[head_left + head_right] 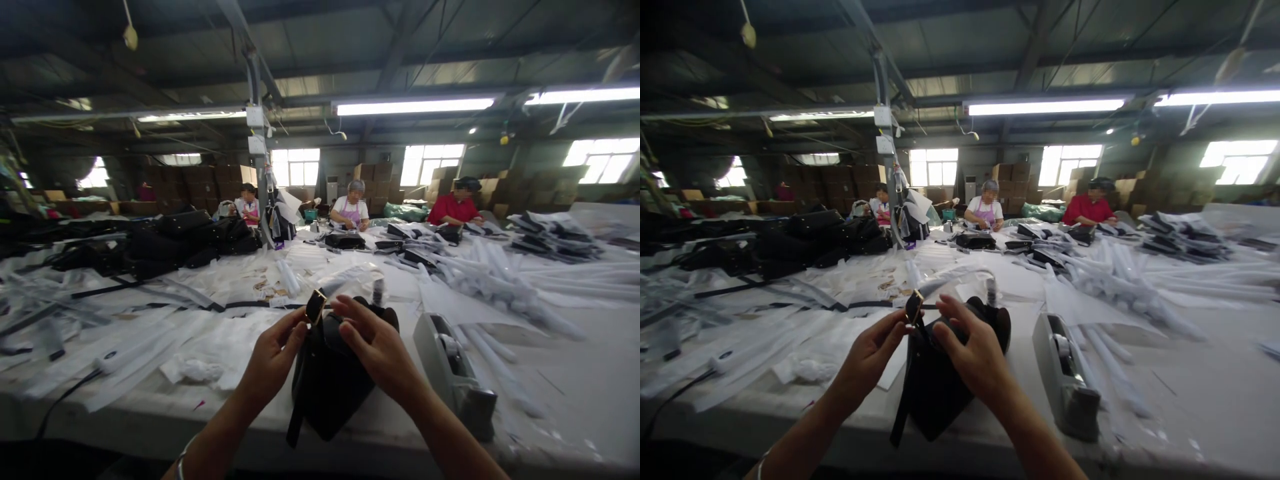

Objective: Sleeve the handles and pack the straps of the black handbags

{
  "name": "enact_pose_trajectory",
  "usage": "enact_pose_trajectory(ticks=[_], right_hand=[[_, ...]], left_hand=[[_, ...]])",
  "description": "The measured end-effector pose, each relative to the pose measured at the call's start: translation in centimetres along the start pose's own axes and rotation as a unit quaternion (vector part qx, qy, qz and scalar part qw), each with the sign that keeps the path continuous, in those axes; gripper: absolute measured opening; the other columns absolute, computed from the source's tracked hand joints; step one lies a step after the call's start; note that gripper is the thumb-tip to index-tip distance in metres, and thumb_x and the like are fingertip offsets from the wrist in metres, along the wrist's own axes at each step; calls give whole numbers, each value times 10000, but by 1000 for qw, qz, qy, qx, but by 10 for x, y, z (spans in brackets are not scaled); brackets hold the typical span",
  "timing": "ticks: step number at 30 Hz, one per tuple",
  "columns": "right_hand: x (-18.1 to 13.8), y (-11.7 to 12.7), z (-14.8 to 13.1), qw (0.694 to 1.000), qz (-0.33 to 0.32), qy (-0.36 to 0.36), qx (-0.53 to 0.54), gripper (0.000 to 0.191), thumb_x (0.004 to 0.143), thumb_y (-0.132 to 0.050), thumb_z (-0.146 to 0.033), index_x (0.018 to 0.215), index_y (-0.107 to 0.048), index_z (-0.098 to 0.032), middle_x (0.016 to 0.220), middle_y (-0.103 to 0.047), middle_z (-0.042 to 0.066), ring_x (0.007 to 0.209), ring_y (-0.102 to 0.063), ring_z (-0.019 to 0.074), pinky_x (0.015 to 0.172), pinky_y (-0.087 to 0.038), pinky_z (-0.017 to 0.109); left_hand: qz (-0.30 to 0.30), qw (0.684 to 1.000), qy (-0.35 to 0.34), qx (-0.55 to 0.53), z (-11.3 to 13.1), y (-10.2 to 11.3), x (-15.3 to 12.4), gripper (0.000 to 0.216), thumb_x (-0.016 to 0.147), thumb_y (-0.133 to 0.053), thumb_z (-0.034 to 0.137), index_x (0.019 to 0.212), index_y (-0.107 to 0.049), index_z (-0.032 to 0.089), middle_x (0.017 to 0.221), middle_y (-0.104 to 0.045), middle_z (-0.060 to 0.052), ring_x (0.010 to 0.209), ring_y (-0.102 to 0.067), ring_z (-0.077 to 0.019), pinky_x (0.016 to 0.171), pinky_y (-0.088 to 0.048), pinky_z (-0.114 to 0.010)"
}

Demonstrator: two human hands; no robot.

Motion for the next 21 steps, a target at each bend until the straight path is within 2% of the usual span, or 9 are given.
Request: enact_pose_trajectory(ticks=[3, 7, 12, 15, 19, 21], right_hand=[[14, 5, -26, 997, -24, 4, 79, 406, 930, -507, -530, 1190, -646, -252, 1190, -686, 50, 1118, -620, 251, 978, -474, 368], [33, 8, -43, 988, -8, -13, 155, 437, 919, -498, -570, 969, -723, -198, 990, -733, 54, 1002, -657, 230, 950, -489, 362], [38, 11, -37, 978, -1, -46, 202, 353, 809, -688, -518, 927, -733, -188, 930, -737, 58, 936, -661, 236, 854, -518, 351], [37, 17, -32, 974, 2, -80, 212, 393, 779, -709, -531, 903, -737, -160, 883, -740, 79, 845, -674, 234, 776, -530, 349], [35, 26, -32, 972, 37, -103, 209, 412, 730, -740, -554, 822, -744, -152, 838, -744, 84, 844, -683, 241, 773, -531, 344], [31, 27, -34, 968, 35, -130, 212, 409, 718, -745, -559, 768, -742, -153, 774, -741, 75, 788, -688, 229, 751, -532, 336]], left_hand=[[-41, 999, 11, -31, 20, -4, 7, 357, 946, -528, 400, 1225, -648, 213, 1152, -711, -61, 1081, -638, -245, 967, -483, -340], [-74, 996, 18, -48, 34, -12, 16, 326, 924, -562, 427, 1093, -706, 189, 946, -743, -46, 896, -660, -210, 788, -505, -274], [-74, 995, 26, -58, 36, -17, 23, 304, 893, -603, 439, 1004, -728, 185, 837, -707, -20, 813, -627, -180, 702, -474, -237], [-82, 993, 42, -76, 35, -19, 22, 292, 875, -629, 431, 1020, -726, 198, 848, -708, -14, 807, -619, -173, 695, -467, -227], [-79, 993, 46, -79, 33, -22, 20, 269, 843, -669, 420, 963, -740, 189, 830, -710, -16, 780, -622, -173, 685, -463, -231], [-77, 994, 41, -71, 33, -23, 20, 264, 833, -677, 419, 930, -742, 182, 815, -710, -20, 779, -627, -183, 684, -466, -238]])
Point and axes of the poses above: each hand's wrist, its own x-axis towards the middle knuckle, its own y-axis out of the back of the hand, z = x × y, the point moved 1 cm from there along x, towards the middle knuckle
